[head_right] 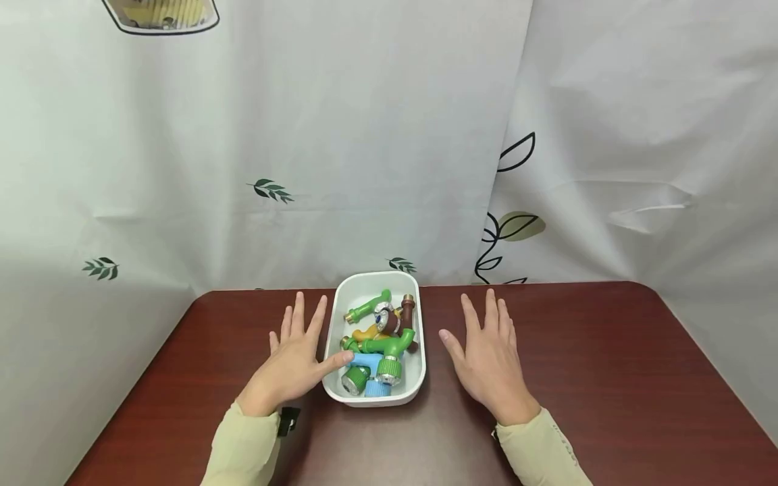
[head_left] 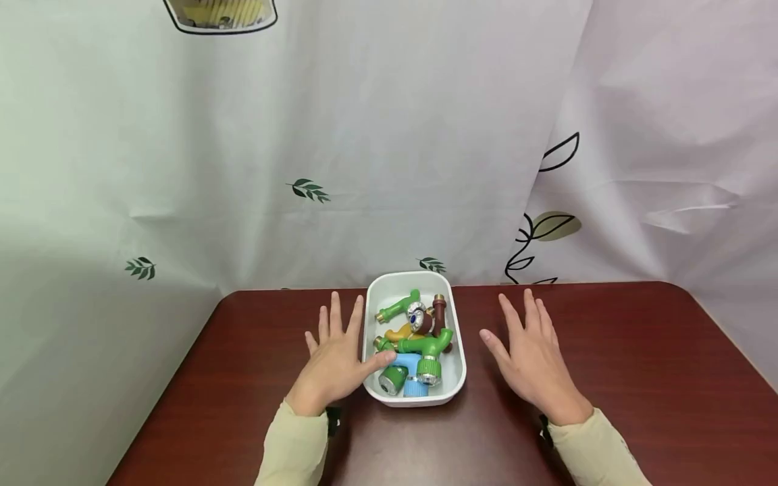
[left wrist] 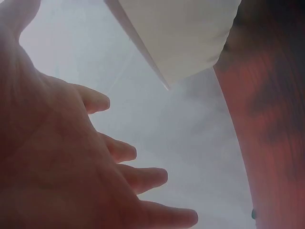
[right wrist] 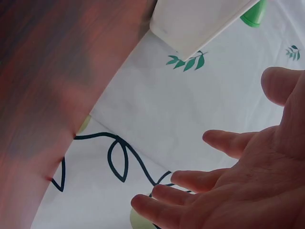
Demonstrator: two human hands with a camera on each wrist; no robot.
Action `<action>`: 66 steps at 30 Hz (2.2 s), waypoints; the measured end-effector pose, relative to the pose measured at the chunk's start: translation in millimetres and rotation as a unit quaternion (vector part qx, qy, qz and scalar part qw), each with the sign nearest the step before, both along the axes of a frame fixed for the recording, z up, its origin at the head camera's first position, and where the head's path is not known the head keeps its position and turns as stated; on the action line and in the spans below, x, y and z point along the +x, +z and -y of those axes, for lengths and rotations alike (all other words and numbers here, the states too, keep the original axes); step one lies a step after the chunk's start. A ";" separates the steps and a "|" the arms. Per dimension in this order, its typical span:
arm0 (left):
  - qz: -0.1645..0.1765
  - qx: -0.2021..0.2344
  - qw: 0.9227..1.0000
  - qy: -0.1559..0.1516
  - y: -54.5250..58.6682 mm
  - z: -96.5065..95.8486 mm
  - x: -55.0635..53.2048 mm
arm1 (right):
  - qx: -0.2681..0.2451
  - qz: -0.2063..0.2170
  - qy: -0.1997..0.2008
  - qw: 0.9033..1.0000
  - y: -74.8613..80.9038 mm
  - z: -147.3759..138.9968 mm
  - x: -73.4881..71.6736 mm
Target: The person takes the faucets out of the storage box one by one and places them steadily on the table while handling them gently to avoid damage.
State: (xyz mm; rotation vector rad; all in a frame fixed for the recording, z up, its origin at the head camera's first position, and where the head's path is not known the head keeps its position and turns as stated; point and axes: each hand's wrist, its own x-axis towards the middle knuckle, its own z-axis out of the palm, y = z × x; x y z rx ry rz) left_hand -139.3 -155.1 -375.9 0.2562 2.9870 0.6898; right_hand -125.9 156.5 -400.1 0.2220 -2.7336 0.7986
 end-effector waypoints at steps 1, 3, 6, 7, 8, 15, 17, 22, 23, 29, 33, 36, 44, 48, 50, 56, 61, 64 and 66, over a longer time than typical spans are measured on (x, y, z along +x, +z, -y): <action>-0.002 0.001 1.000 -0.003 -0.1 0.0 -0.2 | -0.001 0.000 0.001 1.000 -0.2 0.5 0.1; -0.005 0.006 1.000 -0.010 -0.7 0.2 -1.0 | -0.002 -0.003 0.001 1.000 -0.6 1.4 0.3; -0.009 0.014 1.000 -0.022 -1.0 0.4 -0.9 | -0.003 -0.006 0.004 1.000 -1.1 3.0 0.4; -0.007 0.017 0.999 -0.026 -1.1 0.5 -0.7 | -0.003 -0.007 0.006 1.000 -1.1 3.6 0.3; -0.005 0.023 0.999 -0.032 -1.4 0.6 -0.6 | -0.004 -0.006 0.008 1.000 -1.2 4.4 0.3; 0.030 0.071 0.995 -0.064 -2.0 -0.6 -1.7 | -0.012 -0.013 0.028 0.999 0.2 10.4 -2.3; 0.035 0.081 0.994 -0.066 -1.9 -1.1 -1.8 | -0.013 -0.016 0.037 0.999 0.4 12.2 -3.1; 0.050 0.097 0.992 -0.069 -2.3 -3.0 -0.2 | -0.017 -0.025 0.061 0.998 1.8 17.5 -4.2; 0.053 0.099 0.991 -0.069 -2.7 -3.6 0.3 | -0.018 -0.028 0.066 0.997 2.0 18.8 -4.3; 0.056 0.106 0.989 -0.082 -5.2 -7.7 2.5 | -0.017 -0.042 0.099 0.994 5.1 26.8 -4.2; 0.053 0.102 0.990 -0.086 -6.2 -9.9 3.0 | -0.015 -0.050 0.123 0.991 6.5 32.1 -4.6; 0.049 0.099 0.990 -0.091 -7.2 -10.8 2.7 | -0.012 -0.053 0.136 0.989 6.4 36.0 -5.1; 0.053 0.100 0.988 -0.106 -8.1 -12.4 3.8 | -0.004 -0.049 0.158 0.986 6.9 44.4 -4.1; 0.054 0.100 0.987 -0.112 -8.5 -13.2 4.0 | 0.006 -0.054 0.166 0.985 6.8 48.4 -3.8; 0.053 0.100 0.987 -0.114 -8.3 -13.6 3.8 | 0.010 -0.057 0.172 0.983 6.8 50.4 -3.8; 0.048 0.094 0.987 -0.117 -10.3 -14.9 2.4 | 0.035 -0.076 0.196 0.977 6.6 54.2 -3.9; 0.044 0.093 0.988 -0.117 -11.3 -16.3 2.2 | 0.059 -0.078 0.229 0.969 4.3 56.6 -4.4; 0.051 0.096 0.987 -0.115 -11.6 -16.6 1.9 | 0.062 -0.073 0.239 0.966 3.4 57.2 -4.5; 0.056 0.096 0.987 -0.113 -11.8 -16.5 1.6 | 0.062 -0.070 0.243 0.966 3.2 57.1 -4.7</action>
